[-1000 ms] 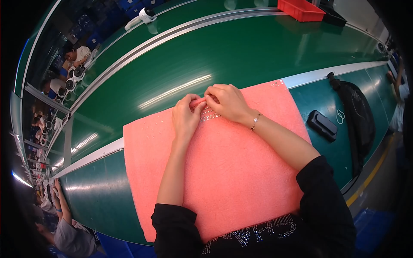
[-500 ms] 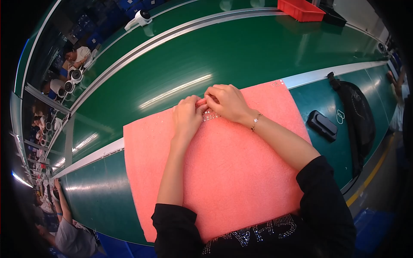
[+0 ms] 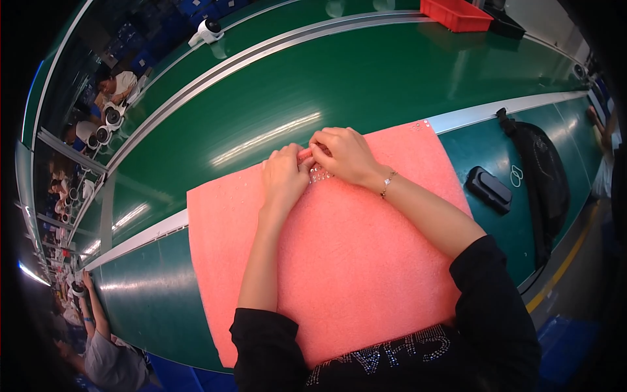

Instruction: The worker is picking and sorting small white components from a foam mat on an assembly line.

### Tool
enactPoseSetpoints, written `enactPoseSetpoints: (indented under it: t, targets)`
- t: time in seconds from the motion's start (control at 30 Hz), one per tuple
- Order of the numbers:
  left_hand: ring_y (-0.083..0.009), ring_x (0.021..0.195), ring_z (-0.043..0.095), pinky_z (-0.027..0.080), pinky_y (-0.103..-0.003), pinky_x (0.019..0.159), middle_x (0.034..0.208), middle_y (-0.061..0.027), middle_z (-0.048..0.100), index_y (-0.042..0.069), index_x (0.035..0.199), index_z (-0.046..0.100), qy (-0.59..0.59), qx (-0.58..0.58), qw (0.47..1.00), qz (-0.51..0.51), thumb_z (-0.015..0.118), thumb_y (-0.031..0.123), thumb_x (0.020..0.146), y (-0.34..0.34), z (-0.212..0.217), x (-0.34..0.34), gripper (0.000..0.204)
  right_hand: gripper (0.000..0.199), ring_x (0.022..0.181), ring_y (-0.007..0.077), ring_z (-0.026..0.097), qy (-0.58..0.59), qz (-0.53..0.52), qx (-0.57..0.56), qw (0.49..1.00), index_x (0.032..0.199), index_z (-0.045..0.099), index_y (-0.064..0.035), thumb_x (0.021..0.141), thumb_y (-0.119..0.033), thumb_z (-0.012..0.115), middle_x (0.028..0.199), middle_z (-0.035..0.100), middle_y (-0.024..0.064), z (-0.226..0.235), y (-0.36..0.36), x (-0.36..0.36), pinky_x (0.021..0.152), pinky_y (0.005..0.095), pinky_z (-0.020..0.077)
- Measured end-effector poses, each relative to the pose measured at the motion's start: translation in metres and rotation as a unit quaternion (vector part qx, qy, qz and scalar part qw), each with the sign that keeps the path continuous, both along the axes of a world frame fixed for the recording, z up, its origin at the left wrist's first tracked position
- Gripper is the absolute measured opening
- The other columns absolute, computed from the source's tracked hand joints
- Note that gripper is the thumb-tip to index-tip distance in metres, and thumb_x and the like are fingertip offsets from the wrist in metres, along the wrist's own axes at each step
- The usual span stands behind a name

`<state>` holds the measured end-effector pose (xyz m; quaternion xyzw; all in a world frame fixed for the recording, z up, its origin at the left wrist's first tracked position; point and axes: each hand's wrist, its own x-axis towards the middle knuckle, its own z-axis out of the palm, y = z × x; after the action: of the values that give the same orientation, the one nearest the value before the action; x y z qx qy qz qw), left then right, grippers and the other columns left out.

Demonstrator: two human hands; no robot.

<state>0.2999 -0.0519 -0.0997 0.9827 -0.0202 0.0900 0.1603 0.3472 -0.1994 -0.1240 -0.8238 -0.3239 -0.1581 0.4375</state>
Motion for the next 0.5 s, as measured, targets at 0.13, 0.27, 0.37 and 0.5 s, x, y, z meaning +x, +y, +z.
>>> enactPoseSetpoints:
  t: [0.13, 0.27, 0.37, 0.5]
  targets:
    - [-0.0302, 0.086, 0.057, 0.041, -0.043, 0.074, 0.087, -0.0113, 0.063, 0.005, 0.087, 0.059, 0.016, -0.004, 1.0, 0.013, 0.063, 0.023, 0.08, -0.0008, 0.0027, -0.0009, 0.02, 0.014, 0.065, 0.0249, 0.059, -0.002, 0.0, 0.004, 1.0, 0.077, 0.062, -0.0034, 0.082, -0.016, 0.057, 0.07, 0.06, 0.0081, -0.0005, 0.0008, 0.0001, 0.059, 0.0366, 0.0445]
    - [-0.0304, 0.085, 0.057, 0.042, -0.043, 0.075, 0.087, -0.0115, 0.063, 0.005, 0.087, 0.059, -0.005, 0.016, 1.0, 0.01, 0.061, 0.023, 0.081, 0.001, -0.0014, -0.0008, 0.019, 0.014, 0.064, 0.0248, 0.059, -0.001, 0.004, 0.0, 1.0, 0.077, 0.062, -0.0033, 0.081, -0.015, 0.057, 0.07, 0.061, 0.0082, 0.0016, 0.0019, -0.0013, 0.059, 0.0364, 0.0445]
    - [-0.0306, 0.085, 0.057, 0.042, -0.043, 0.074, 0.086, -0.0116, 0.063, 0.005, 0.086, 0.059, -0.015, 0.02, 1.0, 0.006, 0.061, 0.023, 0.081, -0.0004, -0.0018, -0.0013, 0.019, 0.013, 0.064, 0.0249, 0.059, 0.002, 0.003, -0.003, 1.0, 0.078, 0.062, -0.0034, 0.081, -0.015, 0.057, 0.071, 0.061, 0.0082, 0.0027, 0.0005, -0.0022, 0.058, 0.0363, 0.0447]
    - [-0.0305, 0.083, 0.057, 0.041, -0.043, 0.073, 0.085, -0.0114, 0.062, 0.004, 0.085, 0.058, -0.029, 0.02, 0.999, 0.002, 0.06, 0.022, 0.081, -0.0009, -0.0045, -0.0022, 0.019, 0.013, 0.065, 0.0252, 0.059, -0.004, 0.003, -0.005, 1.0, 0.078, 0.062, -0.0036, 0.081, -0.015, 0.057, 0.071, 0.061, 0.0089, 0.0021, 0.0002, -0.002, 0.058, 0.0364, 0.0461]
